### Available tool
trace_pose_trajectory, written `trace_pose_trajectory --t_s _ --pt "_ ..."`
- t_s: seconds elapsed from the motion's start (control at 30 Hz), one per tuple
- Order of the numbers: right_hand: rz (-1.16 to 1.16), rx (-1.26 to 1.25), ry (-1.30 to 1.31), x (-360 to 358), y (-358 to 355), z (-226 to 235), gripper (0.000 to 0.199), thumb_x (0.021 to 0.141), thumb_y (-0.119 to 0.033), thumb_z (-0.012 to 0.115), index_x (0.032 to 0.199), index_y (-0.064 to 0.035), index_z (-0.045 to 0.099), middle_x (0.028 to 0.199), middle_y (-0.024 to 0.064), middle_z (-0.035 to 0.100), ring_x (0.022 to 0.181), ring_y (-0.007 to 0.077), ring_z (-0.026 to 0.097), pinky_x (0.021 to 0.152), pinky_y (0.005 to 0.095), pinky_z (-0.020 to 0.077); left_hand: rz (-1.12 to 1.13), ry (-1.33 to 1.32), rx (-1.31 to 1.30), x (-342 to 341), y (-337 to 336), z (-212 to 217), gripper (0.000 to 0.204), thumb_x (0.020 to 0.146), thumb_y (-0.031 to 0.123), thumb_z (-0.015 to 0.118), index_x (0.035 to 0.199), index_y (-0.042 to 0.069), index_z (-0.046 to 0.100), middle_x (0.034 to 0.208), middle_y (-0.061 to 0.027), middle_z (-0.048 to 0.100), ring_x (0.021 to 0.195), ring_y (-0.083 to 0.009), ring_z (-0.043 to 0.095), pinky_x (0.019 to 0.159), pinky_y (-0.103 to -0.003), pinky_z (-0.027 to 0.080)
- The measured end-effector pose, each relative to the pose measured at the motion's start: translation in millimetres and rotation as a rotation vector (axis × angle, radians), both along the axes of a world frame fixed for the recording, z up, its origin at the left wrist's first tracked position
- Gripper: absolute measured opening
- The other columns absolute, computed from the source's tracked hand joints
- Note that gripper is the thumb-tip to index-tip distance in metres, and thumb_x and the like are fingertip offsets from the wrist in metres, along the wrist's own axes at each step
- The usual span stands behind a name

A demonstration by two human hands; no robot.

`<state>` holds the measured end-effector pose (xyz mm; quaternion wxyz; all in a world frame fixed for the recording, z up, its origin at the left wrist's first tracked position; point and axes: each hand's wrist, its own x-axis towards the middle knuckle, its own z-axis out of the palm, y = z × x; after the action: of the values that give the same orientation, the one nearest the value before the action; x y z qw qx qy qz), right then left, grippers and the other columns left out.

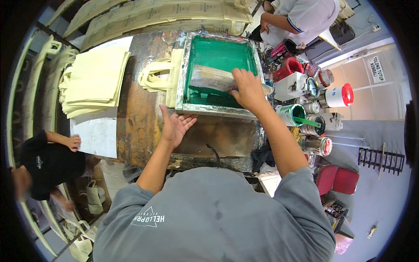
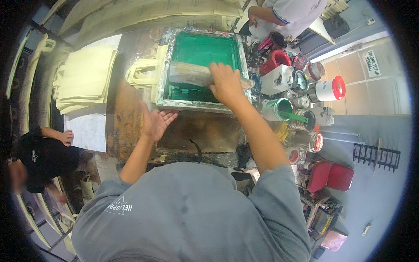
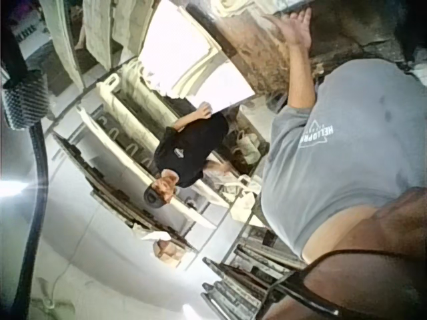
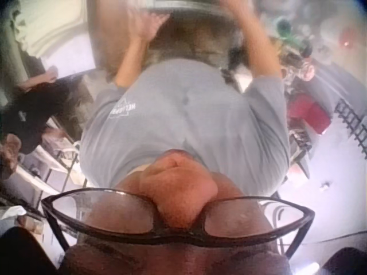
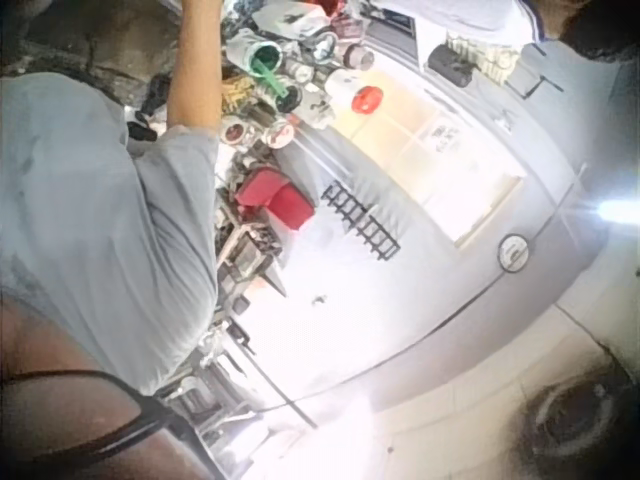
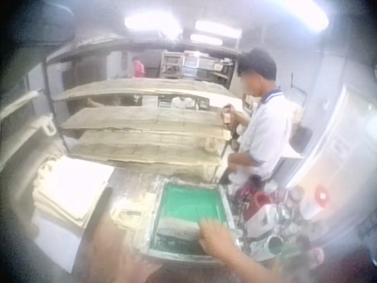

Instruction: The person performs screen printing on tote bags by placing a bag on a board, lowering a screen frame, applying green ink with a squeegee, and lifting the frame to reveal the print.

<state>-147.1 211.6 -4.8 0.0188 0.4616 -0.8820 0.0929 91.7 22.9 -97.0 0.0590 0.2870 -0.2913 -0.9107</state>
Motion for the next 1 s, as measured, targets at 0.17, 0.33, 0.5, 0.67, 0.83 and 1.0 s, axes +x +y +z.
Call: trace_pose_trajectory --t_s 0.17,0.33,0.5,0.67,0.83,1.0 --pt "0.062 0.091 0.003 24.5 12.1 -18.7 0.062 0.077 -0.018 0.086 0.129 -0.0105 0.052 0.112 0.0107 0.061 0.110 0.0338 0.059 0.088 0.0508 0.0421 -0.015 -0.067 -0.055 -6.6 4.2 -5.4 0.119 0.095 0.091 0.032 0.159 -0.009 0.028 0.150 -0.0264 0.051 0.137 -0.0354 0.057 0.117 -0.047 0.048" --pt "-0.002 0.080 0.129 24.0 -0.6 -50.0 0.055 0.077 -0.016 0.085 0.124 -0.0131 0.056 0.108 0.0081 0.059 0.106 0.0297 0.058 0.091 0.0488 0.0406 0.030 -0.092 -0.051 -7.1 8.1 -16.4 0.102 0.102 0.082 0.032 0.162 0.000 0.028 0.151 -0.0241 0.052 0.136 -0.0341 0.058 0.116 -0.047 0.049" --pt "-0.020 0.052 0.266 -54.3 -45.0 -82.7 0.023 0.094 -0.015 0.063 0.116 -0.0161 0.062 0.104 0.0042 0.063 0.100 0.0266 0.061 0.088 0.0480 0.0421 -0.004 -0.086 -0.041 -0.4 7.6 -20.2 0.101 0.103 0.082 0.031 0.161 -0.001 0.031 0.150 -0.0228 0.054 0.134 -0.0331 0.059 0.116 -0.048 0.049" --pt "-0.011 0.007 0.313 -162.9 -100.0 -110.1 0.024 0.093 -0.014 0.064 0.117 -0.0161 0.062 0.105 0.0051 0.065 0.103 0.0283 0.063 0.088 0.0506 0.0448 -0.036 -0.128 -0.087 2.8 5.8 -21.4 0.105 0.102 0.084 0.026 0.162 -0.002 0.026 0.149 -0.0230 0.052 0.132 -0.0333 0.059 0.114 -0.049 0.051" --pt "0.037 0.056 0.211 -199.3 -114.7 -99.3 0.045 0.084 -0.016 0.078 0.124 -0.0130 0.057 0.115 0.0089 0.067 0.110 0.0318 0.065 0.092 0.0554 0.0477 -0.057 -0.095 -0.141 6.6 5.6 -23.8 0.109 0.101 0.085 0.025 0.160 -0.007 0.023 0.147 -0.0252 0.052 0.127 -0.0337 0.061 0.114 -0.052 0.051" --pt "0.115 0.033 0.015 -88.8 -44.3 -13.3 0.060 0.081 -0.018 0.084 0.130 -0.0093 0.050 0.113 0.0139 0.061 0.109 0.0379 0.061 0.087 0.0523 0.0446 0.043 0.077 -0.089 -0.7 2.7 -8.7 0.055 0.113 0.060 0.035 0.115 0.007 0.046 0.137 -0.0292 0.059 0.131 -0.0430 0.062 0.116 -0.062 0.048"
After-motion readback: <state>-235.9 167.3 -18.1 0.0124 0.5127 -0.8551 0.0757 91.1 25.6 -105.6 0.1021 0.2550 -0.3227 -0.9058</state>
